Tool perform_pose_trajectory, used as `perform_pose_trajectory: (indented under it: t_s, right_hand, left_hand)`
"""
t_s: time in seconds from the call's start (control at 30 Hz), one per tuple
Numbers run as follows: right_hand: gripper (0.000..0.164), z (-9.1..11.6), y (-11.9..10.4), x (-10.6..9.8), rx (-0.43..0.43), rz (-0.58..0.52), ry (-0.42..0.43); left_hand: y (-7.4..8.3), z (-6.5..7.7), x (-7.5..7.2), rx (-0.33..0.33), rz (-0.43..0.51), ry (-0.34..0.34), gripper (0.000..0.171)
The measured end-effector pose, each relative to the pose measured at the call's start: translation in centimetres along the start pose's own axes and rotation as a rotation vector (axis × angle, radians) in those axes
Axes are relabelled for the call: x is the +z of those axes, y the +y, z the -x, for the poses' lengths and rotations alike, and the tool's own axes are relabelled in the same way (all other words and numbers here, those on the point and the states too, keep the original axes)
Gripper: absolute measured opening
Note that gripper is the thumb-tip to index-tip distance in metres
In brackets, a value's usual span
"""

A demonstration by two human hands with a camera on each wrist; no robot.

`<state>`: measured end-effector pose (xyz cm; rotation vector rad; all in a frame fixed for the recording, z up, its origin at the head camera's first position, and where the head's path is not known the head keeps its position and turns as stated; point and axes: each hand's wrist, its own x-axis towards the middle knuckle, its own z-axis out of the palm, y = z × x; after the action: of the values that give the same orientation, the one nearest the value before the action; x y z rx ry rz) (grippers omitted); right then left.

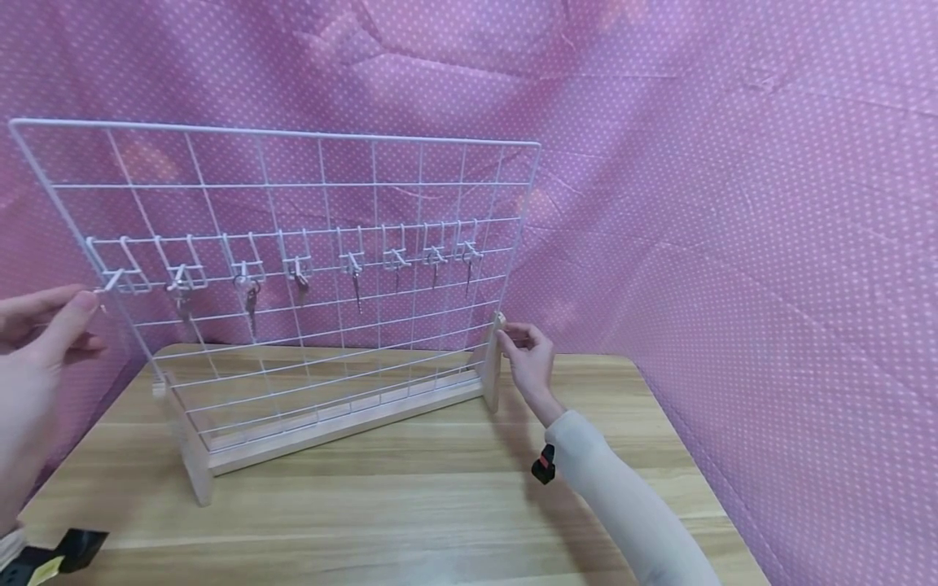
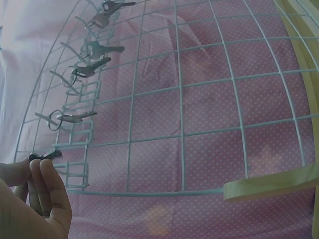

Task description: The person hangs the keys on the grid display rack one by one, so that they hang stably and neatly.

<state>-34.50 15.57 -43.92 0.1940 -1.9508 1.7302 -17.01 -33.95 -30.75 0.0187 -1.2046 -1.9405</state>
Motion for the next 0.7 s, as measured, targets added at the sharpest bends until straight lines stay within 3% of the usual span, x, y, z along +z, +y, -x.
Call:
perform_pose_trajectory:
  t_s: [0.23,0.47,0.7]
  right_hand:
    - [0.022,-0.1,-0.1,0.3,0.001,-0.013,0.004]
    - [0.024,-0.2,0.0,0.3,0.018,-0.002,0.004]
    - [0.024,0.5,-1.2,-0.3,0.04,-0.03,-0.002]
  left_hand:
    - [0.4,0.8,1.1,-0.033,0.064,0.029,0.014]
    - [1.5,3.1,2.9,-0.04,0.0,0.05,0.014]
    - [-1.0,6.0,3.5,0.052,0.029,0.038,0.014]
